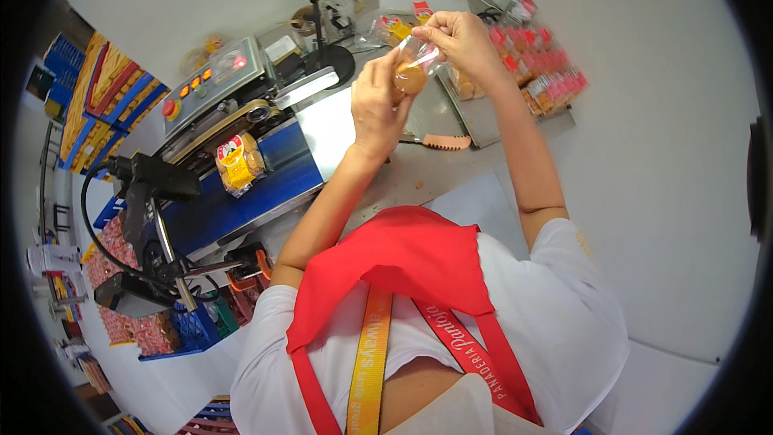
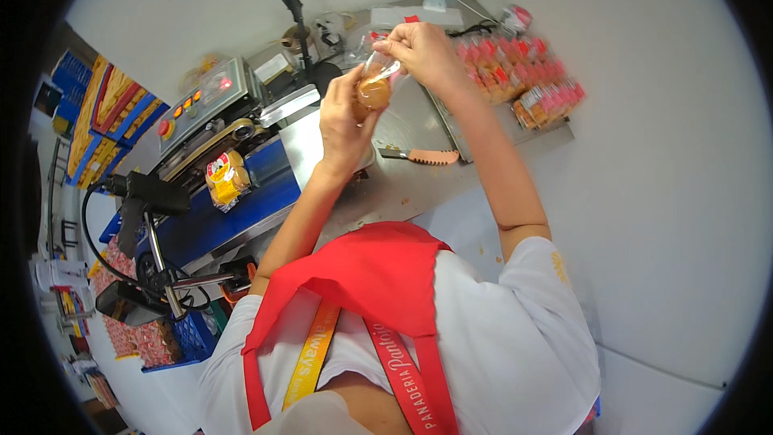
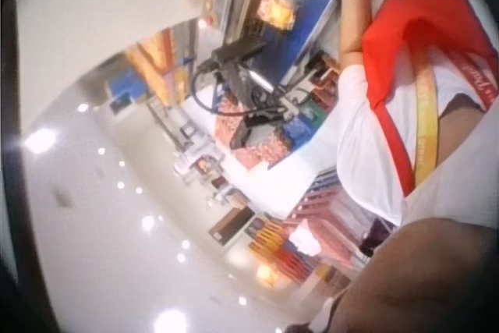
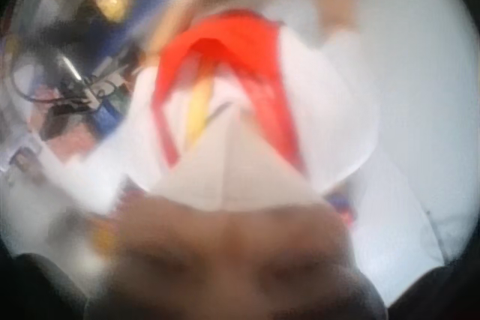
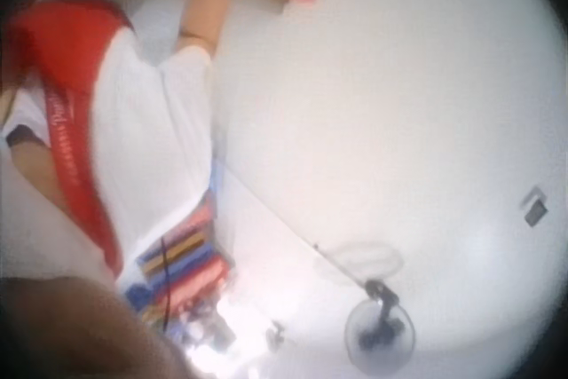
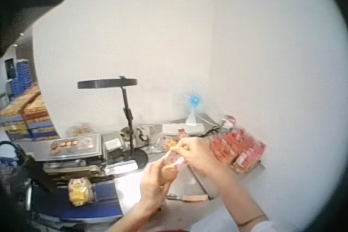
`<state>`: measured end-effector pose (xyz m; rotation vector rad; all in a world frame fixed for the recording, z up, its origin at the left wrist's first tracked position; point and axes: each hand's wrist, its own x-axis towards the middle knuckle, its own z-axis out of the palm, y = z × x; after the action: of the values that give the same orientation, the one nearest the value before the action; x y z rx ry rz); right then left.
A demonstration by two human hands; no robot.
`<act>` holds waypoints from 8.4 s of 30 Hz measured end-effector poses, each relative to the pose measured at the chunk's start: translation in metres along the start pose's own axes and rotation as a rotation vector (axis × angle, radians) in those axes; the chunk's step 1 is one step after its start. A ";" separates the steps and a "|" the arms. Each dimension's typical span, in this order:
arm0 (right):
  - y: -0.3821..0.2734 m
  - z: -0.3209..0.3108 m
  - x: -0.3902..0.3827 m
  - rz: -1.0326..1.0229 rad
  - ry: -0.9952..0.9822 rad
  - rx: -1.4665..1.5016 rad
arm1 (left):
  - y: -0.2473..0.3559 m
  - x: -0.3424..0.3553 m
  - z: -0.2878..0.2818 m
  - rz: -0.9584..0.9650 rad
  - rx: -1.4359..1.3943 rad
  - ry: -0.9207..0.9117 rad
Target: The person repeatedly picks up small bread rolls, places them into clear plastic bags, and seals the bags using a heat-sealing machine. The sealed packages are then placed onto a tray to the right.
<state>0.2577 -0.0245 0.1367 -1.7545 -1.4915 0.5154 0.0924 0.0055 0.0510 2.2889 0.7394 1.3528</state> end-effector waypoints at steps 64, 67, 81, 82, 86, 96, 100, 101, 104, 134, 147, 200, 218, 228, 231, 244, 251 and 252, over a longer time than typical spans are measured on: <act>0.039 0.170 0.014 -0.201 -0.018 0.886 | -0.113 -0.038 -0.106 -0.530 -0.742 0.064; 0.032 0.167 0.005 -0.179 0.007 0.859 | -0.109 -0.039 -0.109 -0.599 -0.766 0.082; 0.063 0.211 0.086 0.110 -0.019 0.328 | -0.155 0.006 -0.087 -0.443 0.510 -0.182; 0.075 0.221 0.095 0.066 0.006 0.256 | -0.166 0.007 -0.079 -0.442 0.555 -0.184; 0.058 0.214 0.093 -0.222 0.033 -0.122 | -0.170 0.010 -0.076 -0.441 0.622 -0.185; 0.017 0.215 0.066 -0.559 -0.287 -0.607 | -0.175 -0.003 -0.080 -0.463 0.587 -0.243; 0.016 0.222 0.054 -0.481 -0.253 -0.598 | -0.159 -0.025 -0.103 -0.419 0.375 -0.241; 0.019 0.226 0.054 -0.468 -0.216 -0.585 | -0.146 -0.036 -0.108 -0.384 0.337 -0.207; 0.028 0.259 0.066 -0.622 -0.210 -0.722 | -0.087 -0.056 -0.124 -0.597 0.072 -0.167; 0.053 0.008 0.032 -0.268 0.170 -0.377 | 0.013 -0.019 -0.052 -0.066 -0.040 -0.129; -0.024 0.036 0.015 -0.390 -0.055 0.837 | -0.077 -0.016 -0.065 -0.644 -1.576 -0.146; 0.040 0.171 0.022 -0.396 0.008 0.820 | -0.138 -0.039 -0.091 -0.430 -0.714 0.236; 0.012 0.175 0.001 -0.423 0.347 0.417 | -0.118 -0.048 -0.092 -0.506 -0.645 0.298; 0.033 0.183 0.021 -0.398 0.107 0.600 | -0.119 -0.051 -0.100 -0.497 -0.654 0.246; 0.034 0.173 0.030 -0.353 -0.132 0.874 | -0.117 -0.047 -0.103 -0.517 -0.720 0.213; 0.052 0.163 0.048 -0.366 -0.387 0.925 | -0.132 -0.041 -0.104 -0.536 -0.740 0.162; 0.034 0.171 0.018 -0.350 -0.114 0.883 | -0.131 -0.045 -0.095 -0.615 -0.740 0.323; 0.036 0.176 0.019 -0.349 -0.078 0.898 | -0.130 -0.046 -0.094 -0.616 -0.738 0.328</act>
<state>0.1580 0.0430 0.0020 -0.7705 -1.2734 0.8939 -0.0407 0.0857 -0.0099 1.1605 0.7791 1.3829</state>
